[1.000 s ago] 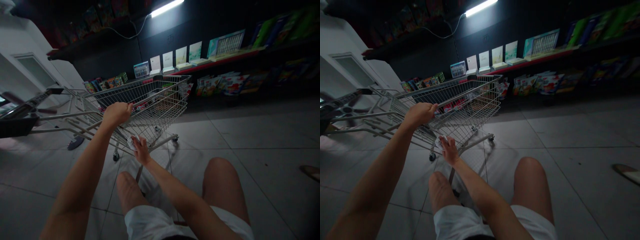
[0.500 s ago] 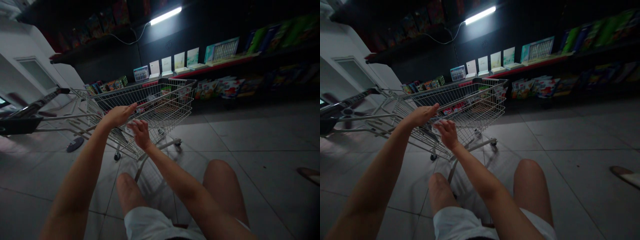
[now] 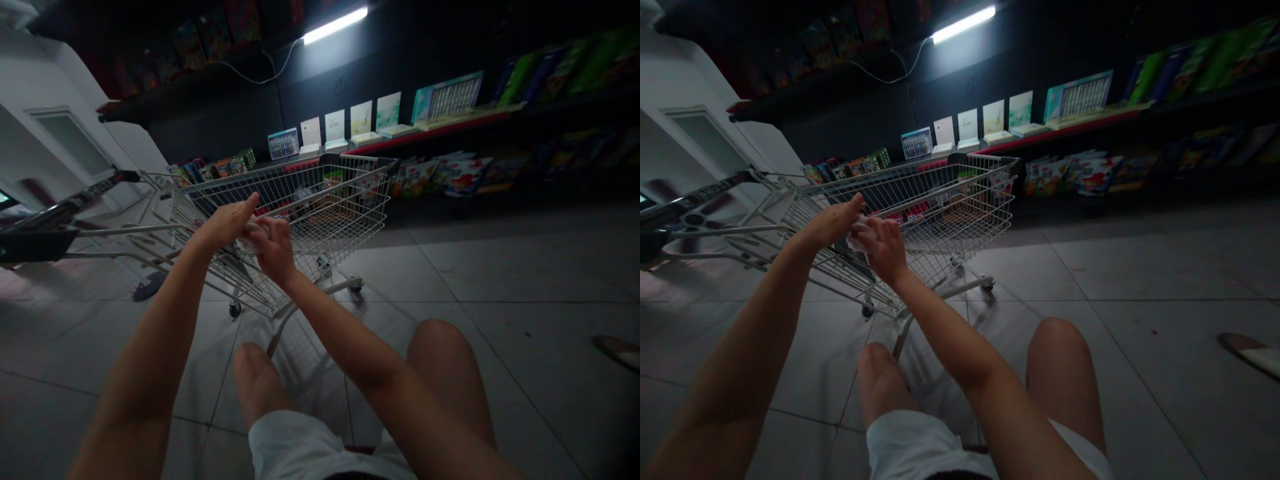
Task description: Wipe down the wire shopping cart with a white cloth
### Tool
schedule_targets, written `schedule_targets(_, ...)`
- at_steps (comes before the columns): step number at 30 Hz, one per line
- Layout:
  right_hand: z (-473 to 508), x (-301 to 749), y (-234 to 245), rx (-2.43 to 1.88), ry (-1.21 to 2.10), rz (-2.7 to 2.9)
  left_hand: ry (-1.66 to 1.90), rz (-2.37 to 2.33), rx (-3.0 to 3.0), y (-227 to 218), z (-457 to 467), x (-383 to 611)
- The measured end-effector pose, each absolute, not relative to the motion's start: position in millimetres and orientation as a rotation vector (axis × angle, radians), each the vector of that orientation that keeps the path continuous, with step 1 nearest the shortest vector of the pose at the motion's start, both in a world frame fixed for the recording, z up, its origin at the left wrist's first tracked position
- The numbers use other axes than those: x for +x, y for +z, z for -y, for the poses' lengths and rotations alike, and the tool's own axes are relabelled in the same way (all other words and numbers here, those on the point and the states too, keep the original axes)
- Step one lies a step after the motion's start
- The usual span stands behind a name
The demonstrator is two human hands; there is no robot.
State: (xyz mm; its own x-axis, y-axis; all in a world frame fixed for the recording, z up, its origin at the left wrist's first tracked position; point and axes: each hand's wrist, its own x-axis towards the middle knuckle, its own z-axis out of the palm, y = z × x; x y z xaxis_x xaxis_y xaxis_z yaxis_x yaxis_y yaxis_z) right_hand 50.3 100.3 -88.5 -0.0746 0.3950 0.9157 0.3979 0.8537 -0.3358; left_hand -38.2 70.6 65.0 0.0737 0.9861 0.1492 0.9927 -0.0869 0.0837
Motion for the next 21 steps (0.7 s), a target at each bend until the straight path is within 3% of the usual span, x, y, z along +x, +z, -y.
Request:
schedule_targets(7,-100.7,65.3,-168.2,-0.697,0.057,1.891,-0.157,2.087,-2.306,65.6,-71.3,-37.0)
schedule_targets(15,-122.9,89.1,-112.1,-0.549,-0.153,1.699,-0.206,1.957,-2.330,57.1,-69.1,-45.1)
schedule_targets(21,-188.2,133.7,-130.0,-0.664,-0.134,1.717,-0.206,1.897,-2.342,55.1,-64.6,-46.4)
